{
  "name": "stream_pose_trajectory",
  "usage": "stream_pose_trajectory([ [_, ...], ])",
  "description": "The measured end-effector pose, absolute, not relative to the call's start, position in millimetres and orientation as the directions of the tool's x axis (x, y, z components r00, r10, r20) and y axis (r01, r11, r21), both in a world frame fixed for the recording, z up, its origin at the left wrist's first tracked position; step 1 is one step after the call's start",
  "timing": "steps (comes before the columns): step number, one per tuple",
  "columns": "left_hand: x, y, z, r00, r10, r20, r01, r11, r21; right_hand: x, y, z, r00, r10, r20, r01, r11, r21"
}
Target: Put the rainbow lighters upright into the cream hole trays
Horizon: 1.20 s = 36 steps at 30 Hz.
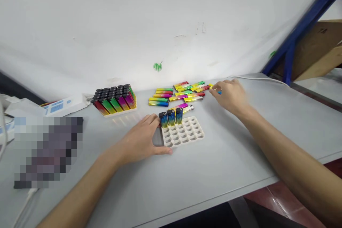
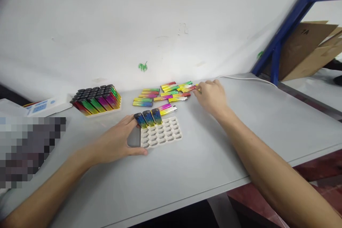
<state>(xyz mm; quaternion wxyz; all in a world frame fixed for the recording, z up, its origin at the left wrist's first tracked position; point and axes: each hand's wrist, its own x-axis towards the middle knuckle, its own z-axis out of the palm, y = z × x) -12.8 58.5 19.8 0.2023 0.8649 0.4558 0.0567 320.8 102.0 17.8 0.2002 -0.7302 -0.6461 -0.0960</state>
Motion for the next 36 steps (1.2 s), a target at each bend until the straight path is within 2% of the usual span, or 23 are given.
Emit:
stream_pose_trajectory([
  [2,-12.5,59.3,19.1,0.582,0.809,-0.088,0.767,-0.51,0.39,336.9,108.4,16.8,0.232,0.934,0.274,0.973,-0.227,-0.047],
  [4,-12.1,60.0,18.7,0.586,0.805,-0.092,0.77,-0.517,0.375,344.0,110.6,15.3,0.281,0.943,0.177,0.956,-0.291,0.034],
  [7,-12.3,60.1,18.7,0.593,0.8,-0.094,0.771,-0.53,0.354,344.0,110.0,13.3,0.279,0.953,0.116,0.954,-0.289,0.084],
  [9,-13.0,59.7,18.6,0.602,0.794,-0.087,0.765,-0.542,0.347,342.7,109.4,13.2,0.272,0.953,0.13,0.957,-0.283,0.071],
  [11,-14.0,59.2,18.3,0.607,0.791,-0.075,0.759,-0.55,0.349,342.7,109.7,15.1,0.293,0.929,0.227,0.955,-0.295,-0.026],
  [12,-14.4,59.1,18.2,0.607,0.791,-0.069,0.757,-0.55,0.353,342.6,109.9,16.9,0.31,0.903,0.298,0.951,-0.287,-0.118],
  [15,-14.7,58.8,18.4,0.601,0.797,-0.062,0.754,-0.54,0.375,337.4,109.8,22.9,0.384,0.811,0.441,0.848,-0.121,-0.516],
  [17,-14.2,58.5,19.3,0.596,0.8,-0.069,0.755,-0.529,0.388,327.0,107.9,24.7,0.407,0.821,0.402,0.648,0.051,-0.76],
  [19,-13.6,58.1,20.6,0.59,0.804,-0.076,0.758,-0.52,0.393,311.7,104.0,23.1,0.346,0.886,0.309,0.422,0.147,-0.895],
  [21,-13.1,57.7,21.6,0.588,0.805,-0.074,0.76,-0.519,0.392,294.7,98.4,19.3,0.233,0.946,0.226,0.274,0.159,-0.949],
  [23,-13.0,57.6,21.6,0.588,0.805,-0.074,0.761,-0.519,0.39,279.6,91.7,15.4,0.11,0.982,0.154,0.203,0.13,-0.971],
  [27,-13.5,58.4,19.5,0.586,0.807,-0.076,0.766,-0.522,0.375,260.9,78.3,13.2,-0.1,0.991,0.085,0.214,0.105,-0.971],
  [30,-13.2,59.2,18.4,0.586,0.807,-0.075,0.768,-0.523,0.369,254.7,71.4,13.9,-0.144,0.987,0.077,0.244,0.111,-0.963],
  [36,-12.0,58.9,19.9,0.586,0.807,-0.077,0.766,-0.521,0.376,251.1,69.9,10.9,-0.158,0.987,-0.026,0.052,-0.018,-0.998],
])
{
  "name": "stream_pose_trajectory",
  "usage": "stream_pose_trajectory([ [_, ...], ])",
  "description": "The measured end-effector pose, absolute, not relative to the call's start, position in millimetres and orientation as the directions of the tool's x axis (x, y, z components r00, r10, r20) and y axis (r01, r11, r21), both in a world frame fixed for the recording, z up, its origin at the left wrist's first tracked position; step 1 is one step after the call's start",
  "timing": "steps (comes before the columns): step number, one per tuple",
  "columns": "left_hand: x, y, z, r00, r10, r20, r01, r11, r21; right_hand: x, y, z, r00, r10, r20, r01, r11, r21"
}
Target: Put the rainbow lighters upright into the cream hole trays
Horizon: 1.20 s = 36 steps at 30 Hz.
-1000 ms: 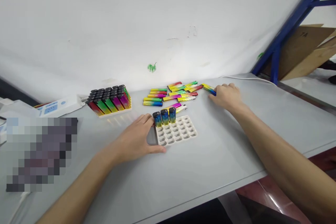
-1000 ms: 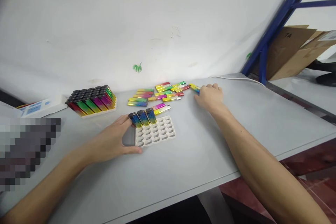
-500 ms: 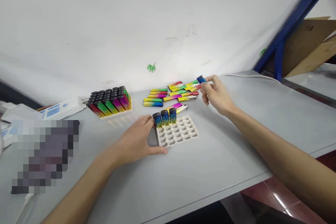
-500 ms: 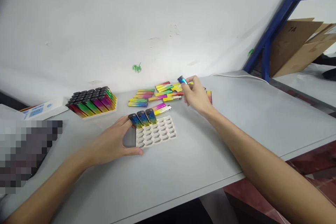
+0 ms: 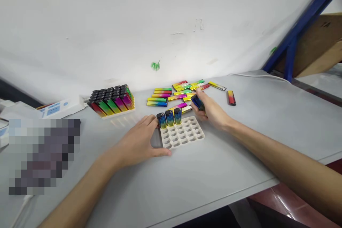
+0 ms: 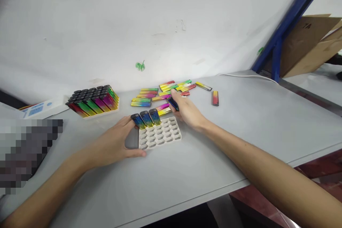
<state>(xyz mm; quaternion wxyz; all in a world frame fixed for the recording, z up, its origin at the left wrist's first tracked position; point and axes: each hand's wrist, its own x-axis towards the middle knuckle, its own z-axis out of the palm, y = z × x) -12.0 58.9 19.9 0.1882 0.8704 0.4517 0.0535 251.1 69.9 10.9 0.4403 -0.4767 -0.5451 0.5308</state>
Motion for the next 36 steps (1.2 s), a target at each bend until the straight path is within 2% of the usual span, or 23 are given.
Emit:
stream_pose_trajectory([
  [8,-13.7,58.7,19.1,0.587,0.806,-0.074,0.768,-0.526,0.365,249.9,71.1,16.9,-0.036,0.991,-0.126,-0.094,-0.129,-0.987],
  [26,-13.6,58.2,19.7,0.58,0.813,-0.06,0.765,-0.518,0.382,250.2,71.5,14.2,-0.069,0.995,-0.078,-0.05,-0.082,-0.995],
  [30,-15.0,59.4,17.3,0.579,0.814,-0.045,0.758,-0.517,0.397,249.8,70.9,11.6,-0.043,0.996,-0.084,0.013,-0.084,-0.996],
  [32,-14.9,59.5,17.3,0.578,0.815,-0.04,0.755,-0.516,0.405,250.1,70.2,10.9,-0.029,0.999,-0.044,0.064,-0.042,-0.997],
  [36,-13.3,58.8,19.6,0.572,0.818,-0.06,0.764,-0.505,0.401,251.2,68.9,12.9,-0.057,0.975,0.214,0.216,0.221,-0.951],
])
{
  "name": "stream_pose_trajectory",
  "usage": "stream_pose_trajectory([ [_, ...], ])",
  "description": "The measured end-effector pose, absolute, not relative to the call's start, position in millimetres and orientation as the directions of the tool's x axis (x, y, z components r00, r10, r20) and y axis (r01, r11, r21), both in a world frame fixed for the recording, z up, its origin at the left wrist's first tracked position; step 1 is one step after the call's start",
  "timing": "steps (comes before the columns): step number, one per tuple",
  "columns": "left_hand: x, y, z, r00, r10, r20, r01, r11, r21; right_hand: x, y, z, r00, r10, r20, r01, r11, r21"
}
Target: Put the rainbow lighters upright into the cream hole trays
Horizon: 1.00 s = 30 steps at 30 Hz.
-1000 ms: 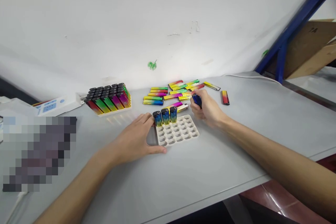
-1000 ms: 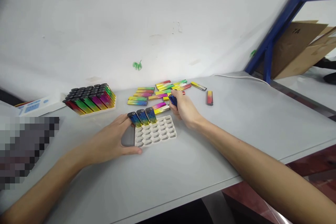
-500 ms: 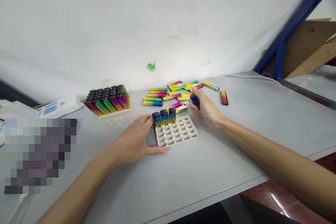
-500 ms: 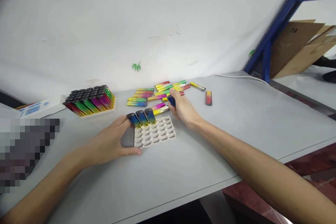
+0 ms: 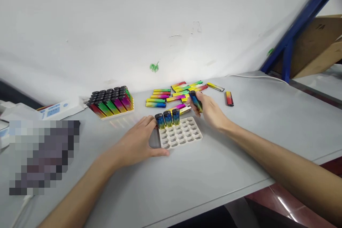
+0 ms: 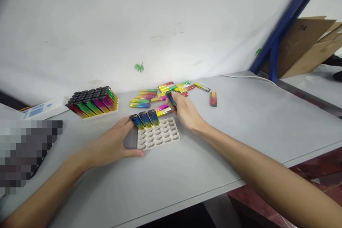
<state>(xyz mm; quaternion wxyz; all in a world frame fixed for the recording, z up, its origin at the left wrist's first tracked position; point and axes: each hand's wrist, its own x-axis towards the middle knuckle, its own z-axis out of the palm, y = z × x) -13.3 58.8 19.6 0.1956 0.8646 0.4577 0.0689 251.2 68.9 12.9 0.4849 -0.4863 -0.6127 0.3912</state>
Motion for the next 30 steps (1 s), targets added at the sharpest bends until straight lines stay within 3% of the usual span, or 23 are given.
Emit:
stream_pose_trajectory([
  [2,-12.7,58.9,20.0,0.573,0.817,-0.065,0.765,-0.504,0.402,251.9,69.1,14.0,-0.093,0.954,0.284,0.255,0.298,-0.92],
  [7,-13.1,59.3,19.2,0.575,0.816,-0.065,0.763,-0.506,0.403,252.8,70.3,11.6,-0.197,0.942,0.273,0.15,0.304,-0.941],
  [16,-11.9,58.0,21.5,0.586,0.807,-0.08,0.766,-0.518,0.381,251.9,70.3,2.8,-0.248,0.9,0.358,0.31,0.424,-0.851],
  [25,-11.9,58.3,20.3,0.579,0.811,-0.088,0.773,-0.511,0.377,260.7,65.0,19.4,-0.363,0.892,0.268,0.524,0.434,-0.733],
  [30,-14.4,57.4,24.5,0.583,0.806,-0.099,0.759,-0.498,0.42,269.6,74.8,21.5,-0.346,0.879,0.328,0.485,0.467,-0.74],
])
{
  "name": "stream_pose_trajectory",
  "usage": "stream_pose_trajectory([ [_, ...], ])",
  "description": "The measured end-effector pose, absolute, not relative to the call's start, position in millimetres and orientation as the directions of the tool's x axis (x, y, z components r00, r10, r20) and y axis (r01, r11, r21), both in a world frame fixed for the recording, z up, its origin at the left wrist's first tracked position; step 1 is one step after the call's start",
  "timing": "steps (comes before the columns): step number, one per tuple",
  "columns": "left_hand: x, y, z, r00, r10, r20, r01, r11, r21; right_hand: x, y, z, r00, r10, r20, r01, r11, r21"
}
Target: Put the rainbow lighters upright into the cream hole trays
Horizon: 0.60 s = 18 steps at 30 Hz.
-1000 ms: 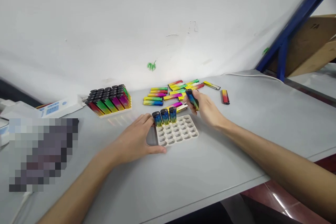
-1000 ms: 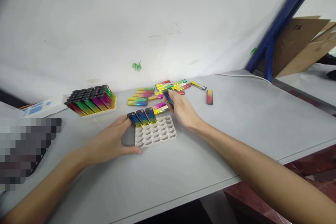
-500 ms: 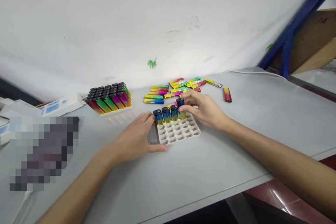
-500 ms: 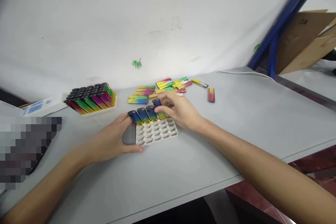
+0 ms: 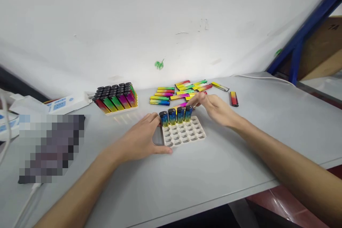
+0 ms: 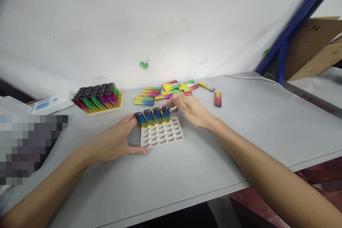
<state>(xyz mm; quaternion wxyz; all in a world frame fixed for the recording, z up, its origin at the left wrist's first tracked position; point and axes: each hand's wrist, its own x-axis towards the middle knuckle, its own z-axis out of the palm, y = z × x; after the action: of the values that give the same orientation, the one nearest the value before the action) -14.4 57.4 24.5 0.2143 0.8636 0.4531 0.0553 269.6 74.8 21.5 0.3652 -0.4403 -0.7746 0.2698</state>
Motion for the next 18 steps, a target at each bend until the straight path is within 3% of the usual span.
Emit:
stream_pose_trajectory([
  [3,-19.5,57.0,27.6,0.58,0.801,-0.151,0.763,-0.468,0.445,260.5,96.4,25.0,-0.303,0.878,0.372,0.586,0.479,-0.653],
  [8,-23.8,56.7,31.1,0.578,0.786,-0.219,0.77,-0.437,0.464,222.9,135.4,27.0,-0.525,0.799,0.292,0.737,0.599,-0.313],
  [11,-22.8,56.6,32.5,0.568,0.792,-0.224,0.778,-0.429,0.459,202.2,145.9,24.1,-0.559,0.795,0.236,0.788,0.598,-0.147],
  [14,-21.2,56.2,33.8,0.583,0.785,-0.208,0.766,-0.446,0.463,188.7,146.5,24.8,-0.464,0.87,0.165,0.873,0.481,-0.084],
  [18,-20.5,56.2,35.1,0.594,0.779,-0.201,0.755,-0.453,0.475,181.6,141.0,29.4,-0.353,0.931,0.091,0.929,0.36,-0.088],
])
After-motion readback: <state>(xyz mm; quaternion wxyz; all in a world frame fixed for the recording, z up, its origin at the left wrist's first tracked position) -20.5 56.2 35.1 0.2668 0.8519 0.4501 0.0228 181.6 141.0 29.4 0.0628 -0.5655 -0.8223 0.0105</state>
